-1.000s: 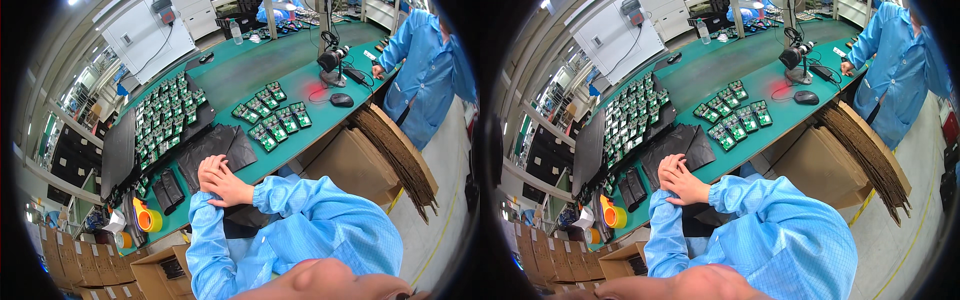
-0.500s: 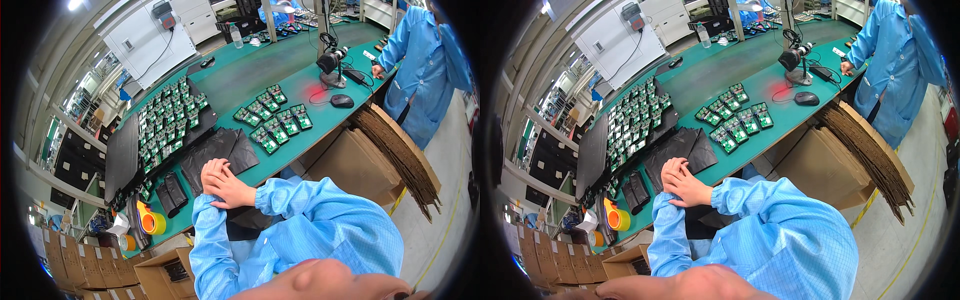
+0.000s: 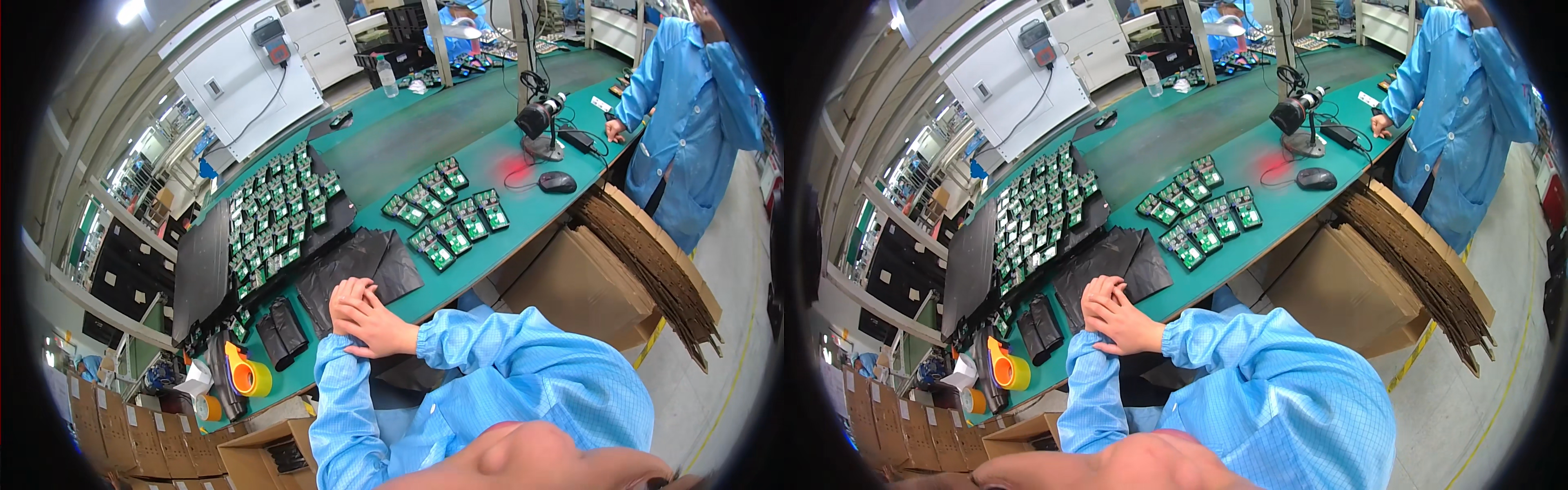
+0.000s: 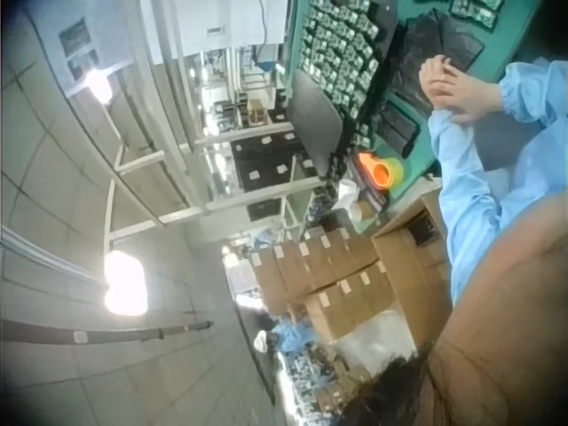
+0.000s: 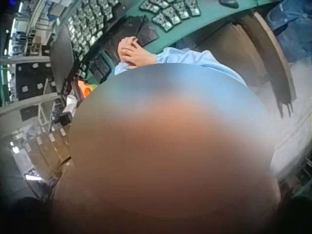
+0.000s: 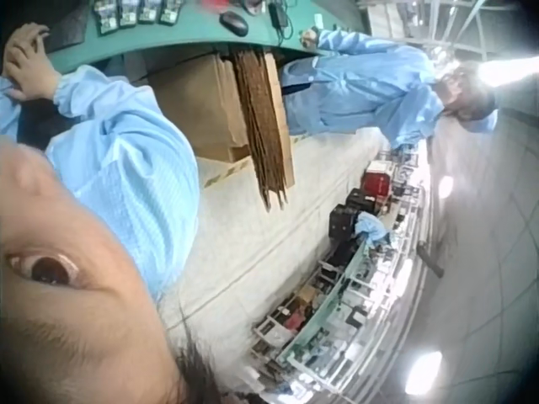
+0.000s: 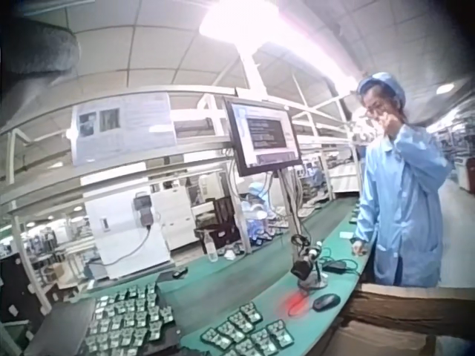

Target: Packing printed circuit boards into anti-static bags at an assembly station.

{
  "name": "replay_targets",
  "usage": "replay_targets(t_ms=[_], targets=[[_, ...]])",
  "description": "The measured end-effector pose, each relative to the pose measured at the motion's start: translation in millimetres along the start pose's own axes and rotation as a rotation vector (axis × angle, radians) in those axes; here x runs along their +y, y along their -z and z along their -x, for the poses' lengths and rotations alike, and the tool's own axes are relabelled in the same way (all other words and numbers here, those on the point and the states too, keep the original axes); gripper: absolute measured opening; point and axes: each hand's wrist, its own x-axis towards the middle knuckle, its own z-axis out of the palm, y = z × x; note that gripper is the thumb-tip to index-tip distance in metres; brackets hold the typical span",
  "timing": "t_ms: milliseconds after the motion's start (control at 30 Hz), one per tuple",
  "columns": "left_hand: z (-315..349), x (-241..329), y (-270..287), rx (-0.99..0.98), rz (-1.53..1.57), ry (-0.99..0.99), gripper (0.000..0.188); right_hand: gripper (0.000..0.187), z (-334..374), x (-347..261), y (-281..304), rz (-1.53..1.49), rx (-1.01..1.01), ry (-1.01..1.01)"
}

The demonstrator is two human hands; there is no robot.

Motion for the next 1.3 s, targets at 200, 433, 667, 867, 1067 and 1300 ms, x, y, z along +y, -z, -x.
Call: replay_targets(t_ms=[200,433,667,867,1067,1300], targets=[[-2.5,0.5,2.2,0.015,0.002,-0.002,0.012,0.064,0.0,-0.8,-1.6,0.011,-0.017,0.001],[6.6,-8.9,-4.0,-0.016,-0.027,0.055,0.018,0.059,0.1,-0.8,0.5,0.020,0.007,0.020],[7.3,-9.5,-3.6,0.010,-0.017,0.096,0.025,0.057,-1.5,-3.6,3.0,0.032,0.009,0.015],[0.3,14.4,2.6,0.174,-0.016,0.110,0.044,0.056,3.0,-2.0,2.4,0.056,0.031,0.059],[6.9,3.3,8.0,0.054,-0.006,0.025,0.026,0.054,2.8,-3.0,-1.2,0.048,0.018,0.109],[19.8,-8.0,-8.5,0.025,0.091,0.087,0.027,0.052,2.4,-1.3,-2.7,0.086,0.028,0.101]])
